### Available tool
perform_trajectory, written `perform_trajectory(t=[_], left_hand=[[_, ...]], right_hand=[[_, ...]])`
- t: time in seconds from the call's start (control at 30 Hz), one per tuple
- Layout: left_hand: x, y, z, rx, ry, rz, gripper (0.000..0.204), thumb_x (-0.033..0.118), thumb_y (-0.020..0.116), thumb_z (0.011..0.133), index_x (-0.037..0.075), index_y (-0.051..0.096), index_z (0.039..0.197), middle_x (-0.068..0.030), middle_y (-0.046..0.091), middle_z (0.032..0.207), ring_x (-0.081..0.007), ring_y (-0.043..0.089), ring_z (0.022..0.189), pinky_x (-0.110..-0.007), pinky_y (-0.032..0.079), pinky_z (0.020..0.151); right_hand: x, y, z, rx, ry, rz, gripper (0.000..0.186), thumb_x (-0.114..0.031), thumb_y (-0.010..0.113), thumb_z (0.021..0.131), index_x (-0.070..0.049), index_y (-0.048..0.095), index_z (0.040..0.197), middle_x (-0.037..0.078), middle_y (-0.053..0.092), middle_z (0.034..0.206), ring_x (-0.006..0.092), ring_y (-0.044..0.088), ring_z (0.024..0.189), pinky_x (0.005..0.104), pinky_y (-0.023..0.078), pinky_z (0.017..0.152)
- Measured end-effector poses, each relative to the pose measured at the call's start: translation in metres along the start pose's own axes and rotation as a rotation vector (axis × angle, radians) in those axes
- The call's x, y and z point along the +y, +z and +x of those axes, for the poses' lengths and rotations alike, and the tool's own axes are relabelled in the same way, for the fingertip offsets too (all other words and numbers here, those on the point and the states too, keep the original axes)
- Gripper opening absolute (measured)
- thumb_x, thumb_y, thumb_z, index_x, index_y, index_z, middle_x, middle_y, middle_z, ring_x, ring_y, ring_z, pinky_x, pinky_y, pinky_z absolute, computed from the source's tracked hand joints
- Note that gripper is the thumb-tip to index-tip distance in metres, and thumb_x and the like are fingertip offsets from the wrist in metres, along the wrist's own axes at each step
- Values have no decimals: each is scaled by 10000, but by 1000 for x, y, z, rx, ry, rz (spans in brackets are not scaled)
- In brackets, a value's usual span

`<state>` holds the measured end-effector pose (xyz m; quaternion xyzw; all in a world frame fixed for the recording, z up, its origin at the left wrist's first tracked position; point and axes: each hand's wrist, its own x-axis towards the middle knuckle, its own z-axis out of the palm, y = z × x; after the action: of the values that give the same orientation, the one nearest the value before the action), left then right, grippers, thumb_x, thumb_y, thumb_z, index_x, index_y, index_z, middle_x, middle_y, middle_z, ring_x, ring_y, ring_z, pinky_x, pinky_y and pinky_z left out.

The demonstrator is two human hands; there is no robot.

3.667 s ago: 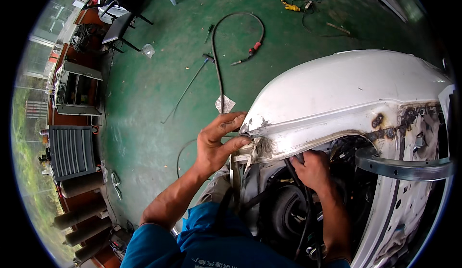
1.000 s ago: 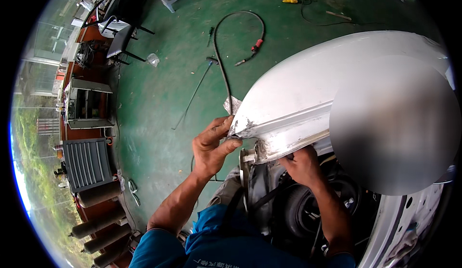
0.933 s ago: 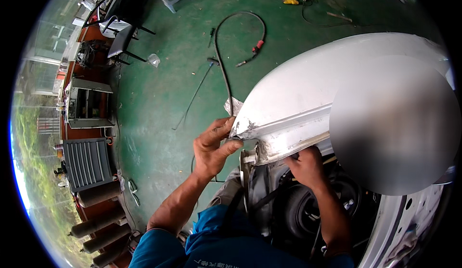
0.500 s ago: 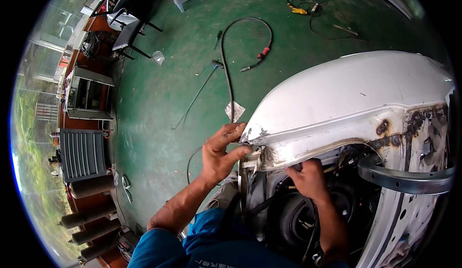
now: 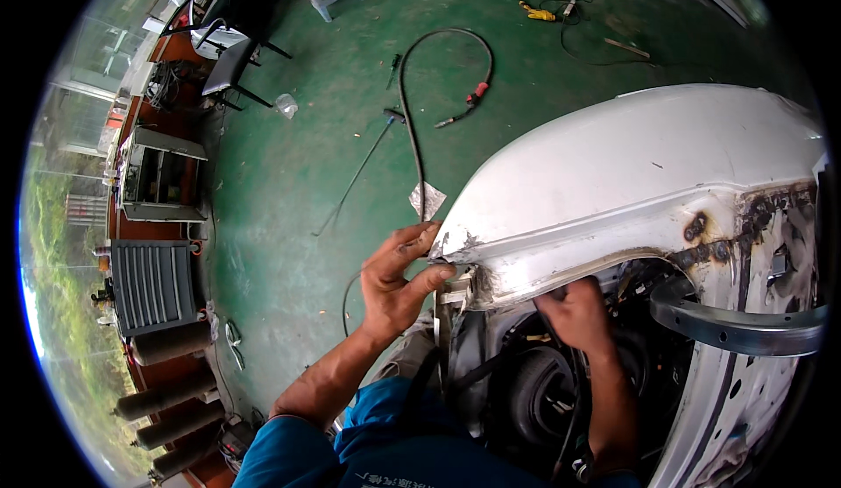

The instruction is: The person uses a hammer and a metal dolly to repeatedly strike and shape the damaged front fender of a white car. They adjust the tool positions and reposition their hands to work on different sections of the dent along the fender edge.

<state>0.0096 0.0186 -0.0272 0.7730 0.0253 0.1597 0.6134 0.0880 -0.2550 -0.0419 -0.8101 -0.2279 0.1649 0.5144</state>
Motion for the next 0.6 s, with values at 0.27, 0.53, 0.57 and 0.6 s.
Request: perform_trajectory(t=[0.27,0.53,0.57,0.6], left_hand=[[3,2,-4,44,-53,-32,490,84,825,828,-39,666,1275,-201,636,1296,-276,604,1198,-389,456,1036],[3,8,-2,69,-35,-24,504,83,843,805,-40,673,1263,-207,643,1287,-275,611,1188,-396,457,1037],[2,7,-3,71,-32,-26,505,82,843,804,-40,673,1263,-208,644,1285,-276,611,1188,-397,457,1037],[0,8,-3,68,-27,-31,506,81,844,803,-40,673,1263,-210,644,1284,-277,611,1188,-398,457,1037]], right_hand=[[-12,-1,-1,-384,171,-151,288,-137,740,807,2,676,1050,209,684,867,416,662,825,440,526,767],[19,-5,-2,33,116,-203,283,-192,733,844,30,709,1017,269,690,909,393,696,861,438,538,765],[14,-2,-5,-4,102,-225,288,-192,730,846,38,703,1017,275,686,913,394,691,887,447,536,789],[0,7,-10,-104,-19,-332,290,-192,730,845,41,697,1015,276,683,922,400,683,921,461,530,815]])
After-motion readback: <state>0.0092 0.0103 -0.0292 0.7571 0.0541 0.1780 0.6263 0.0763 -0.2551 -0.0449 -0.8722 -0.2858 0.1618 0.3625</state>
